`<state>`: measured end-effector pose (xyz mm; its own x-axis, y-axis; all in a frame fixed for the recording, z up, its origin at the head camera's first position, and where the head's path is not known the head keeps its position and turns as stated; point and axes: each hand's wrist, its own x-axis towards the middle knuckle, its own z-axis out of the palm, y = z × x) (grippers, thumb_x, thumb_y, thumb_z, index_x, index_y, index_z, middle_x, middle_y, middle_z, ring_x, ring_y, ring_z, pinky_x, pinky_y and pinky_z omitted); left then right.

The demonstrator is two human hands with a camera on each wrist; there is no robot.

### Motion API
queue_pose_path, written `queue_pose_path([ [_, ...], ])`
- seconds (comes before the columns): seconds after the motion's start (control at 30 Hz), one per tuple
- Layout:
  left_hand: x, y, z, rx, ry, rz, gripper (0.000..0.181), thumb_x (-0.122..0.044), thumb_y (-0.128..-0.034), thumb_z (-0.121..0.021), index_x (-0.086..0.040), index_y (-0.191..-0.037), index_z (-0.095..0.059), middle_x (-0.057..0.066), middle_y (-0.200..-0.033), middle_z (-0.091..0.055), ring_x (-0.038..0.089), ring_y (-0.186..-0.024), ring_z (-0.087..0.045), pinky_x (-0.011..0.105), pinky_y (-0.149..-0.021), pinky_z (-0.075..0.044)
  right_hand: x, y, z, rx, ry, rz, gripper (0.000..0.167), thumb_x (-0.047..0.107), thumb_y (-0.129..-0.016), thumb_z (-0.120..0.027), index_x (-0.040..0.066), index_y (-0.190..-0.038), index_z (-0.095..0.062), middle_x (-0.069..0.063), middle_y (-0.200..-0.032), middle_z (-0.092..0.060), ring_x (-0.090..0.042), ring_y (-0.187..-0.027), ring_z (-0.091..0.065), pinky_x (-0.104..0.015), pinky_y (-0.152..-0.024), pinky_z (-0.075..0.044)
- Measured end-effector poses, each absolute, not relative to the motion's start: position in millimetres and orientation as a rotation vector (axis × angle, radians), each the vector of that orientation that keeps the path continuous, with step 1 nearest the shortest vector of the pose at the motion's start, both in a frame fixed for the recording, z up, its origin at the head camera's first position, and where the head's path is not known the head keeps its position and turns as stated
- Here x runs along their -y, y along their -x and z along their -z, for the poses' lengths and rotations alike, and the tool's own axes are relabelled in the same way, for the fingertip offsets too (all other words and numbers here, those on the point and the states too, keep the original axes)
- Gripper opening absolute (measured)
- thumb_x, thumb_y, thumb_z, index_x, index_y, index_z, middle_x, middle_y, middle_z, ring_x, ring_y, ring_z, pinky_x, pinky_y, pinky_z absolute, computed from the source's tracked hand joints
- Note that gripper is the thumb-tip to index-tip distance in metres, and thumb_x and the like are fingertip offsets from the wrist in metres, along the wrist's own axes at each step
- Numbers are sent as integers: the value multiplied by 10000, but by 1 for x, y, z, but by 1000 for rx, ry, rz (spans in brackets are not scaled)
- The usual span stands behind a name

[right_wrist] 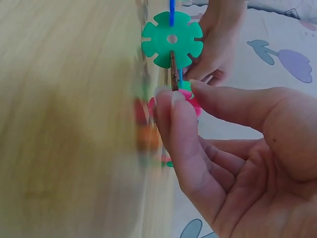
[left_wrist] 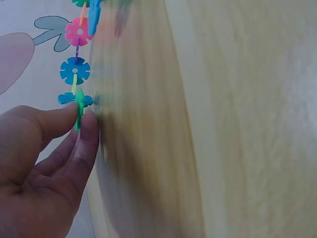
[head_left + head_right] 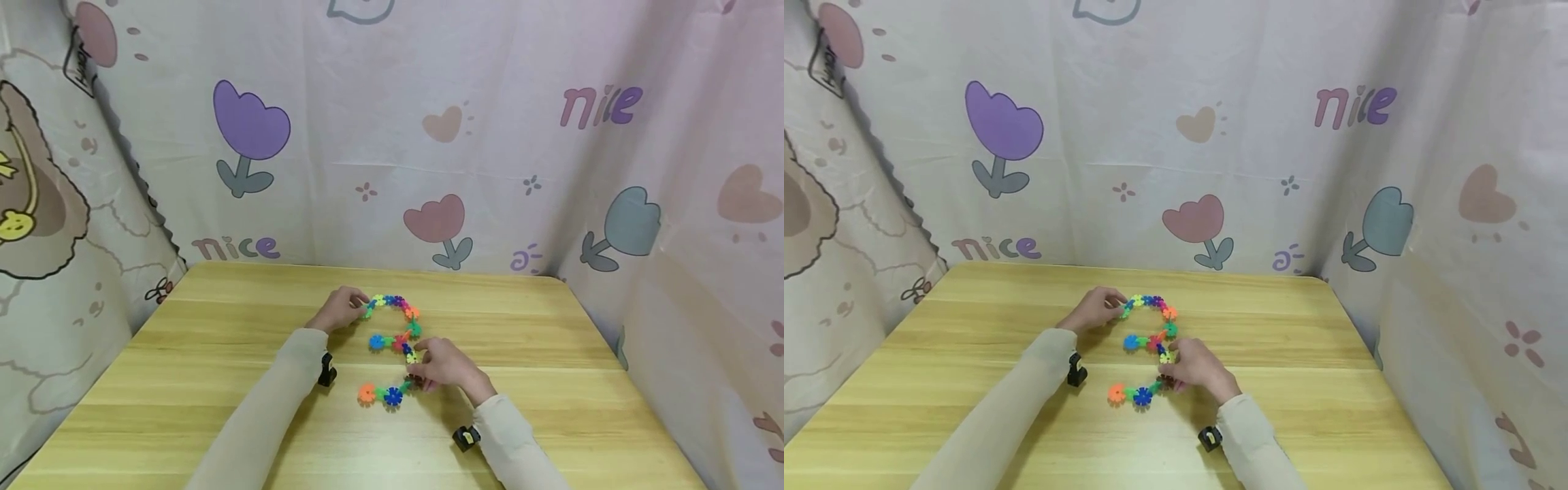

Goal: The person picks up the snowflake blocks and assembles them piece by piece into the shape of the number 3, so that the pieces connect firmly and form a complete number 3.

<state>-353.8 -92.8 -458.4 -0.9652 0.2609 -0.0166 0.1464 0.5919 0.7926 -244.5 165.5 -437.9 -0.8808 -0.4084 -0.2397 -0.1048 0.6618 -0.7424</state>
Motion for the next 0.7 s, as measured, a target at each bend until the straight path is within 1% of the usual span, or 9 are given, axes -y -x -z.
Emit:
queue_pose_path([
  [0.13,89,354,458,-2698,-404,-1294,226,-58,-1004,-642,-11,-1208,-725,173,-1153,-701,237,-927,-682,305,-718,-589,-166,246,439,-2513,397,1065,623,141,-978,-711,-147,-1461,-443,-66,-725,-701,-194,-511,-671,-364,-530,-605],
  [0.27,88,352,456,-2708,-444,-1273,244,-52,-1013,-619,-3,-1234,-711,192,-1208,-698,300,-1017,-695,359,-786,-613,-167,247,438,-2541,379,1057,603,133,-977,-709,-135,-1457,-459,-68,-726,-693,-201,-517,-669,-355,-526,-600],
  [0.4,93,351,456,-2703,-418,-1267,270,-76,-1020,-617,-21,-1272,-696,188,-1252,-685,328,-1102,-685,391,-858,-614,-168,247,437,-2557,381,1050,588,134,-974,-713,-119,-1450,-477,-73,-718,-676,-204,-524,-663,-357,-532,-597],
  [0.5,100,350,457,-2692,-409,-1280,285,-87,-1024,-616,-28,-1295,-682,184,-1258,-681,332,-1118,-681,407,-868,-615,-169,247,436,-2576,388,1028,567,140,-972,-716,-102,-1438,-502,-71,-713,-661,-204,-528,-654,-354,-534,-589],
  [0.6,110,349,458,-2685,-441,-1286,291,-85,-1027,-612,-6,-1301,-671,200,-1243,-685,342,-1105,-685,421,-869,-617,-170,246,435,-2589,386,999,551,149,-973,-715,-81,-1434,-518,-74,-706,-652,-202,-538,-640,-327,-526,-551],
  [0.7,119,348,459,-2691,-477,-1270,289,-75,-1025,-612,13,-1294,-669,208,-1219,-691,344,-1086,-690,423,-886,-615,-172,245,432,-2579,398,981,540,146,-978,-709,-67,-1437,-521,-83,-712,-658,-202,-563,-645,-317,-544,-553],
])
